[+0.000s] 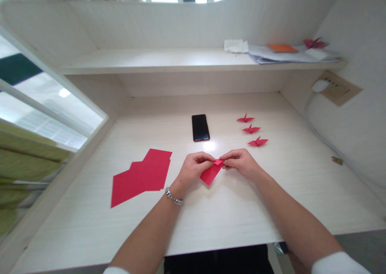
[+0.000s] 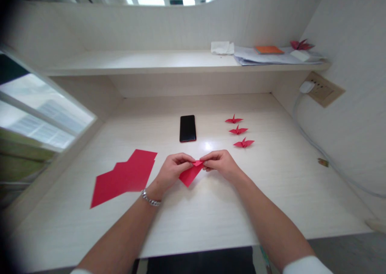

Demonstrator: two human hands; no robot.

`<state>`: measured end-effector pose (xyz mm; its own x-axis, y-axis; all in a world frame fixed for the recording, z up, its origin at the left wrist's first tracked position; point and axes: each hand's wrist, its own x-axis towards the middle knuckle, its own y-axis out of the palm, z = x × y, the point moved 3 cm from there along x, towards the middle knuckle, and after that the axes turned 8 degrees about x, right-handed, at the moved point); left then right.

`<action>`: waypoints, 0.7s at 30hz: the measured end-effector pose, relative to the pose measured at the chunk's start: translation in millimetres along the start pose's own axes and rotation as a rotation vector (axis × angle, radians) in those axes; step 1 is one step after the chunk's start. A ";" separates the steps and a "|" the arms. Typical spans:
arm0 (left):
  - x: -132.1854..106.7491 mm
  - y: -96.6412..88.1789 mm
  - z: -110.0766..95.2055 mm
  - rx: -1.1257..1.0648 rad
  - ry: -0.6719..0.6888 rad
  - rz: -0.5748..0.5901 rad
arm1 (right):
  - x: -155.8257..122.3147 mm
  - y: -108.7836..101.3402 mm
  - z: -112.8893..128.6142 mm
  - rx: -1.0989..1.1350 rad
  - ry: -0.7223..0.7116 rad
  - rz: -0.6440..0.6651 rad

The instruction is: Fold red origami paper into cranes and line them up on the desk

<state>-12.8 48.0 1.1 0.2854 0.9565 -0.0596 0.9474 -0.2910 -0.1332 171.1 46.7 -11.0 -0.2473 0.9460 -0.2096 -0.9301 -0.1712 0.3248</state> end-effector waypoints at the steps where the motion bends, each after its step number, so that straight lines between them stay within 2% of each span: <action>1: 0.0 -0.2 -0.2 0.008 0.004 -0.004 | -0.7 0.1 1.0 0.014 0.001 0.011; 5: -0.9 0.3 -2.4 0.086 0.044 0.002 | -3.0 2.6 3.9 0.071 0.034 0.091; 11: -3.3 4.6 -4.2 0.255 0.113 0.060 | -0.9 4.9 -1.7 -0.096 0.028 0.039; 21: 2.3 2.6 2.2 0.021 0.018 0.103 | 4.0 -1.7 -6.0 -0.228 -0.014 0.037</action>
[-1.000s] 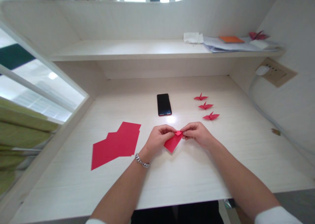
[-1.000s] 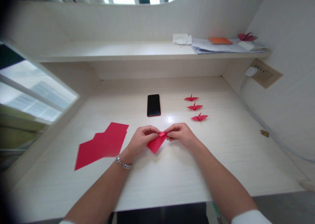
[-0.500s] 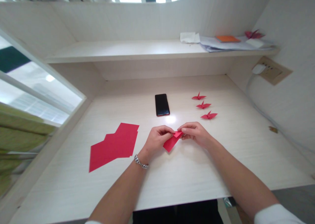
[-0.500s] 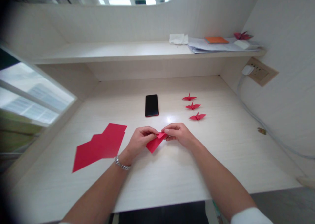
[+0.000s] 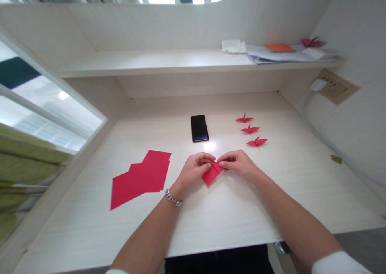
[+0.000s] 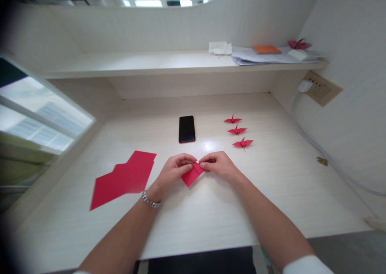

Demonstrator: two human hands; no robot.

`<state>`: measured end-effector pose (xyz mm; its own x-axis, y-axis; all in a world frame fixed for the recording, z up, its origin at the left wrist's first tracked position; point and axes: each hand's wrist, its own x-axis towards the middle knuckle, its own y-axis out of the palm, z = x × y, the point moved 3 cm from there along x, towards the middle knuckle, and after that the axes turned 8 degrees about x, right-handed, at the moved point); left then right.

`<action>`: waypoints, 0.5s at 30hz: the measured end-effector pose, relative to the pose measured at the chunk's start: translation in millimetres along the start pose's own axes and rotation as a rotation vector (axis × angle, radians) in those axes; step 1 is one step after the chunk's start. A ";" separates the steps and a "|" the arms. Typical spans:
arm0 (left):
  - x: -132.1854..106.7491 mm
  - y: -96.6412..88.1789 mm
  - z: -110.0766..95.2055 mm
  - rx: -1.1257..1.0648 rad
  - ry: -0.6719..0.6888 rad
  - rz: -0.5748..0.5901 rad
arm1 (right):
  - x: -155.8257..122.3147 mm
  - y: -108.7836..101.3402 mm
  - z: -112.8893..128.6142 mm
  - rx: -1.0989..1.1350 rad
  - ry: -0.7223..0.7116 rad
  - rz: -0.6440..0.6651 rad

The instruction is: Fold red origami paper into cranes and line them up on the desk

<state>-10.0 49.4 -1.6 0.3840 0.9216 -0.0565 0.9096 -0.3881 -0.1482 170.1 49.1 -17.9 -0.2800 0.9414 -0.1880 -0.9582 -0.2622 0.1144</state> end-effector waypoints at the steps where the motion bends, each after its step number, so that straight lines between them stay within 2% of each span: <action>1: 0.1 -0.4 -0.4 -0.005 -0.014 -0.003 | -0.1 -0.2 0.5 -0.017 -0.003 -0.006; 5: -0.7 0.8 -2.7 0.038 -0.030 -0.052 | -0.8 0.5 1.9 -0.083 -0.027 -0.021; 8: -0.9 5.0 -0.1 0.030 -0.016 -0.039 | -0.8 2.1 2.2 -0.098 -0.048 -0.011; 15: 0.4 1.1 10.0 0.022 0.010 -0.149 | -0.6 3.9 1.2 -0.016 -0.056 -0.048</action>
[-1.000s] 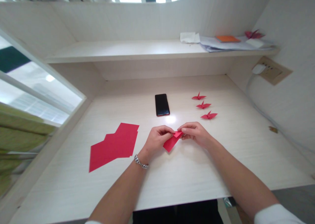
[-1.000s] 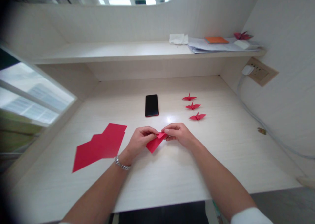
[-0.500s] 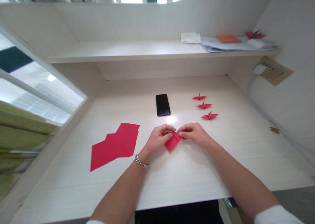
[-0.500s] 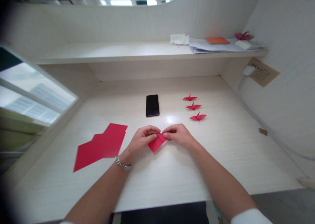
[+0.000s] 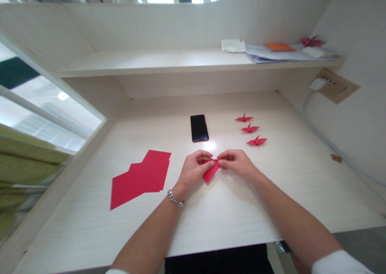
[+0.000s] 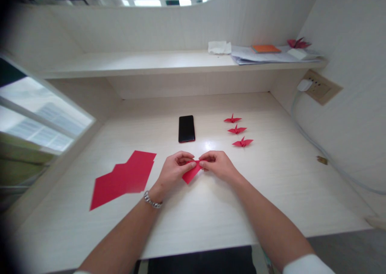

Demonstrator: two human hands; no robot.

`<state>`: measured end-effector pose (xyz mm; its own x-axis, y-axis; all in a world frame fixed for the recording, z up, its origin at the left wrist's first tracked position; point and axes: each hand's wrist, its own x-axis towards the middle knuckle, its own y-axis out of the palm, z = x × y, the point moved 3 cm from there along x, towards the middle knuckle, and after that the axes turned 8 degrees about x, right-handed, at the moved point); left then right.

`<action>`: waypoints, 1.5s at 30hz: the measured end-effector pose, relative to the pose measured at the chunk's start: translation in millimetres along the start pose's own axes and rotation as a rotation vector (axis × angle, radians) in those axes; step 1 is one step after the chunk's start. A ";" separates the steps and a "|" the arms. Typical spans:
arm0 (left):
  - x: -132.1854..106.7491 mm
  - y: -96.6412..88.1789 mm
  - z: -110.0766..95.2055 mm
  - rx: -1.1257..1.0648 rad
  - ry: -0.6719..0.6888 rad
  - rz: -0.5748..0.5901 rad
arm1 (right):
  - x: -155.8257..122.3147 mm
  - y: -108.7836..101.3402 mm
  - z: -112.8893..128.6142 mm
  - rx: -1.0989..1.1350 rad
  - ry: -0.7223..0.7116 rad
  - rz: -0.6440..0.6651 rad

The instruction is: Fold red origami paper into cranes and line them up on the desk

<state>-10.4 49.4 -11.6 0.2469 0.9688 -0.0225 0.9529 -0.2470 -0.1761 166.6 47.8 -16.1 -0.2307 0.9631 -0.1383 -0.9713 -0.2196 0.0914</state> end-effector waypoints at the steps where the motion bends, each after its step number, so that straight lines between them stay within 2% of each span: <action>1: 0.1 -0.6 -0.1 -0.004 -0.005 -0.003 | 0.0 0.2 0.0 0.003 -0.007 -0.005; 8: -1.0 0.7 -6.5 -0.008 -0.029 0.025 | -1.2 3.8 3.3 0.065 -0.094 -0.052; 13: -1.7 3.1 -8.1 0.008 -0.061 0.055 | -4.6 7.4 8.2 0.039 -0.112 -0.074; 21: -2.9 5.9 -7.0 -0.016 -0.109 0.082 | -2.5 5.2 7.7 0.169 -0.127 -0.143; 30: -3.6 7.0 -4.1 -0.005 -0.098 0.091 | -4.7 5.9 8.1 0.099 -0.106 -0.127; 45: -3.0 8.0 -5.6 -0.087 -0.089 0.189 | -2.0 0.1 8.2 0.078 -0.102 -0.145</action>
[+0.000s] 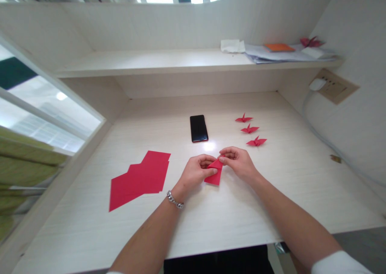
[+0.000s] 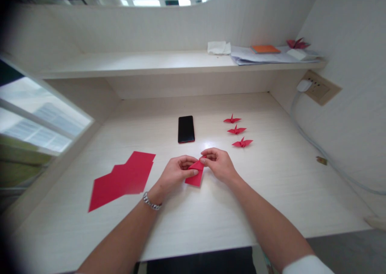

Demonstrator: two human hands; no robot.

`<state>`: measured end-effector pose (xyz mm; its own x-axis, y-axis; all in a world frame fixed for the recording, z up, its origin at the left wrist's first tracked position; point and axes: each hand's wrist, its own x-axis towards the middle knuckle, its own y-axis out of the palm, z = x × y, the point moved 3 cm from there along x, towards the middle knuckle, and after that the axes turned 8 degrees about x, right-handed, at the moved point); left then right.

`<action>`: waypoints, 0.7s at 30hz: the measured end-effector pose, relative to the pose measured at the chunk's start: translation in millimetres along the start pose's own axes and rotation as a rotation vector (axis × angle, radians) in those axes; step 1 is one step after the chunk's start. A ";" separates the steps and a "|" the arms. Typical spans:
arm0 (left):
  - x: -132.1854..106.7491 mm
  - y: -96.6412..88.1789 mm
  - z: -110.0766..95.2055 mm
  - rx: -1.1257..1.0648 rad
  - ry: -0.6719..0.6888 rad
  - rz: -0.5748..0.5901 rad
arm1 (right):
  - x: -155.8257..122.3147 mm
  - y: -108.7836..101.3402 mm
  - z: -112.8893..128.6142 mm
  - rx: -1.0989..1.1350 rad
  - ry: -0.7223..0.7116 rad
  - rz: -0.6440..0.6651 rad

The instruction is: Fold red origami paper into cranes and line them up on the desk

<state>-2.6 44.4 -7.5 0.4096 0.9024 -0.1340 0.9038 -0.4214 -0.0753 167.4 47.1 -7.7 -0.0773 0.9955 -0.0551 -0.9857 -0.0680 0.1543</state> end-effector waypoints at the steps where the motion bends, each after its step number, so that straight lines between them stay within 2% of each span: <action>1: -0.2 0.4 -0.6 -0.003 0.004 -0.003 | 0.2 -0.4 0.2 -0.007 -0.004 0.006; 9: -2.6 -1.4 -6.9 0.145 0.094 -0.160 | 1.6 -2.6 1.1 -0.135 0.029 0.059; 21: -6.5 -3.7 -10.6 0.316 0.147 -0.203 | -1.1 -0.2 -1.0 -0.067 0.086 0.132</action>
<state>-7.2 41.0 4.2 0.2608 0.9638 0.0553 0.8948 -0.2199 -0.3886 167.6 46.0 -8.6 -0.2166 0.9684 -0.1234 -0.9736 -0.2050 0.1001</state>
